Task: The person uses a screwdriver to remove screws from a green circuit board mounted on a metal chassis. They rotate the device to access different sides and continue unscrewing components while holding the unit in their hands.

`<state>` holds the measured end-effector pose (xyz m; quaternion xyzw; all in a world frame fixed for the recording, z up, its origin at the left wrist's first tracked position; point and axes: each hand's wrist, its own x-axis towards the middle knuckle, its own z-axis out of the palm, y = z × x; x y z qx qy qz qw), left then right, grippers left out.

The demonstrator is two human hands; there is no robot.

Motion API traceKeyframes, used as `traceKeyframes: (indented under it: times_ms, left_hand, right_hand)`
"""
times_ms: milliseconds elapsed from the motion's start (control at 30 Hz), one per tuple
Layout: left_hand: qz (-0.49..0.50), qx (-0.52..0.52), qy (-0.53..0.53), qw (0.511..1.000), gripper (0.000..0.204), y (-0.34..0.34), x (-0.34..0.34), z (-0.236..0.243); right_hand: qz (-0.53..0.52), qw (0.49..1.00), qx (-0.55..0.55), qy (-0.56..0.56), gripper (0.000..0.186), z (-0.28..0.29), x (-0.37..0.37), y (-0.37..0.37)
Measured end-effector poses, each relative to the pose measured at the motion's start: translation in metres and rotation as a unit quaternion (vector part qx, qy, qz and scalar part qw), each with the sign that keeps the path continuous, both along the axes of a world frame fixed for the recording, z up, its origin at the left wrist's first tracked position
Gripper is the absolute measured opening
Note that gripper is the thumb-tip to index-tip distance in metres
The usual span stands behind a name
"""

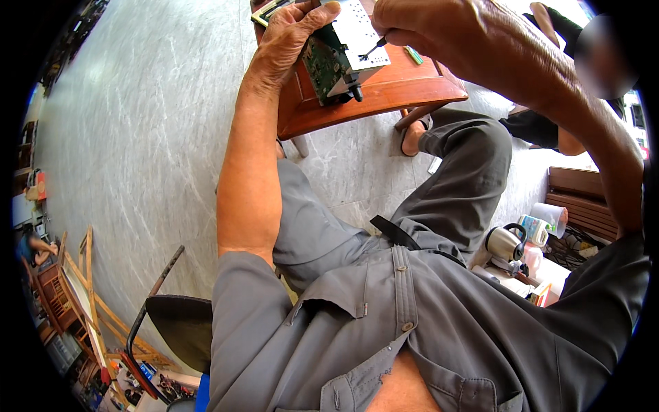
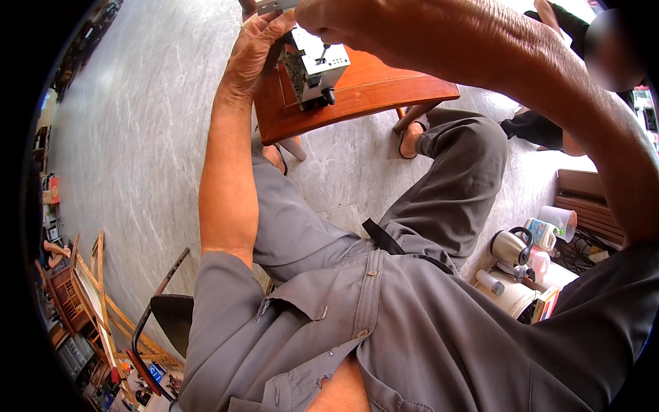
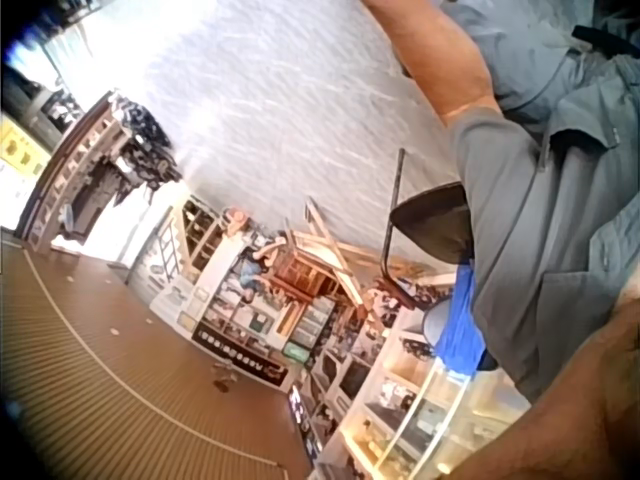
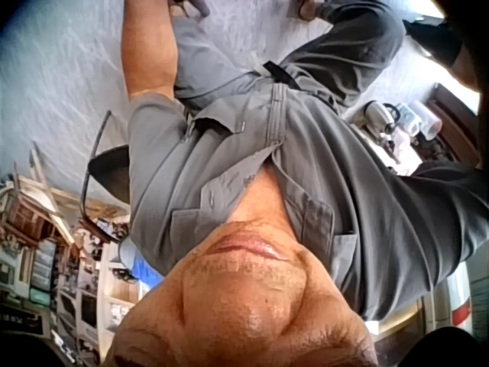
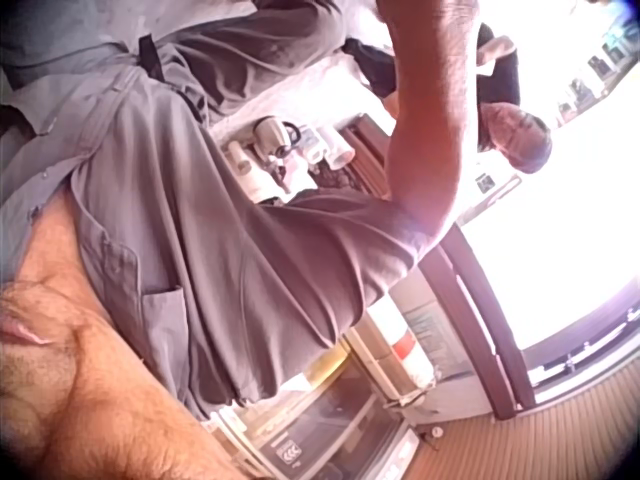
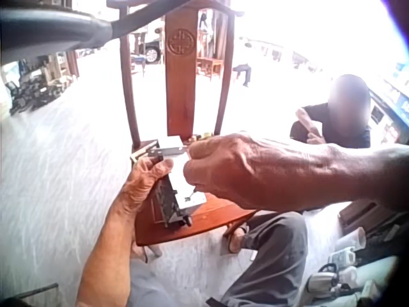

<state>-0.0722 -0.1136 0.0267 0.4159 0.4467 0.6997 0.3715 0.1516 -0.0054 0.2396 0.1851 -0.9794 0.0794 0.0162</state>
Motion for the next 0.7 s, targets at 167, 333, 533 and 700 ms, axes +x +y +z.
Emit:
traceKeyframes:
  times_ms: [167,333,533,700]
  left_hand:
    - [-0.014,-0.031,-0.026,0.999,0.031,0.003,0.01,0.01]
    - [0.047,-0.012,-0.021,0.999,0.032,-0.01,0.015,0.02]
    - [0.028,-0.031,-0.043,0.998,0.032,-0.008,0.011,0.015]
    - [0.012,-0.02,-0.054,0.998,0.031,0.0,0.019,0.02]
  right_hand:
    - [-0.158,0.979,-0.126,-0.007,0.019,-0.006,-0.003,-0.015]
    - [-0.182,0.965,-0.184,-0.047,0.023,-0.002,-0.015,-0.02]
    - [-0.268,0.955,-0.112,-0.056,0.033,0.004,-0.009,-0.024]
    - [-0.271,0.96,0.0,-0.075,0.042,0.015,0.0,-0.029]
